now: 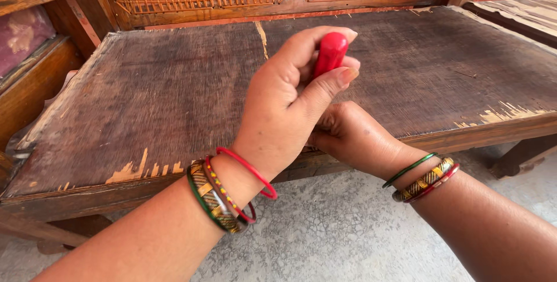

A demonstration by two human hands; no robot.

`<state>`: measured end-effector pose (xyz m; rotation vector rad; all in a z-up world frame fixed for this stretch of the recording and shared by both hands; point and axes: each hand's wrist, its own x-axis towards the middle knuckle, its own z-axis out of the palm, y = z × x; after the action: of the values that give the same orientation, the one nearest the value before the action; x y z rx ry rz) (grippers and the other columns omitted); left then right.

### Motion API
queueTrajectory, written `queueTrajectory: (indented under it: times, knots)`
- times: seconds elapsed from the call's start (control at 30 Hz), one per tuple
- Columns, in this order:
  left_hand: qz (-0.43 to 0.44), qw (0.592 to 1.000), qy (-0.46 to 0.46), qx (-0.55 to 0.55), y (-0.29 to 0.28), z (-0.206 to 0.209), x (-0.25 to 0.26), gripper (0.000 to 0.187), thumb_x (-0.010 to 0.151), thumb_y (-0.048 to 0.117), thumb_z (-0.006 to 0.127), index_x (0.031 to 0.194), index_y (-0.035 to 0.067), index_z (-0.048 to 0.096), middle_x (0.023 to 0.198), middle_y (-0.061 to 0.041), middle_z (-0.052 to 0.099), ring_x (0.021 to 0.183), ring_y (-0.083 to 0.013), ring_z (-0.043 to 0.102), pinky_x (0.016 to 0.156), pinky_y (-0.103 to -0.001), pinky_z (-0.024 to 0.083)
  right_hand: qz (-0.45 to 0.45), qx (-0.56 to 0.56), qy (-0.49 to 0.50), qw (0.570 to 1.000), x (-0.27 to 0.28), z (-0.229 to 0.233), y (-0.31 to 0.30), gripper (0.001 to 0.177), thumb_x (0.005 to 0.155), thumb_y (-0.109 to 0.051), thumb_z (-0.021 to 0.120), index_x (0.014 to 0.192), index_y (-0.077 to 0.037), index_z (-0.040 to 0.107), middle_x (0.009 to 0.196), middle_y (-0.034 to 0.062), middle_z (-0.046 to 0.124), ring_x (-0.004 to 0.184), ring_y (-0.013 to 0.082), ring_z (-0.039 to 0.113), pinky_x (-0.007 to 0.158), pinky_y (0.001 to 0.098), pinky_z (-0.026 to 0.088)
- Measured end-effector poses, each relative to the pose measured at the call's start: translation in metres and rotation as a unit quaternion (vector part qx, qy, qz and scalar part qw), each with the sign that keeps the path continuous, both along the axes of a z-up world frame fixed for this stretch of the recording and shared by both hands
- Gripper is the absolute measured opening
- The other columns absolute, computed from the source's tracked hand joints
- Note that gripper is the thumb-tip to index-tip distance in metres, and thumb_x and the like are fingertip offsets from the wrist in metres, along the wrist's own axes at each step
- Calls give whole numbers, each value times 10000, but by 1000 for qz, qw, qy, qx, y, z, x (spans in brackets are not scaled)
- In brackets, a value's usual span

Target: The person uses a red-handled screwdriver to tighten a screw on the edge of a wooden table. The hands hold the screwdriver and rotate it clockwise while stabilizing the table edge with the other hand.

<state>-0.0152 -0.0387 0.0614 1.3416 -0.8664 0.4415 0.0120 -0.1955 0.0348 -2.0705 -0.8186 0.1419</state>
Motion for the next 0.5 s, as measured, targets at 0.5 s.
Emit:
queueTrajectory:
  times: [0.5]
  knots:
    - [95, 989, 106, 45, 2, 13, 29, 268, 914, 141, 788, 1129, 28, 676, 865, -2, 727, 723, -53, 644, 660, -231, 563, -152, 118, -135, 972, -26, -33, 11, 144, 906, -61, 715, 1044, -22, 704, 886, 69, 671, 792, 160, 689, 707, 299, 570]
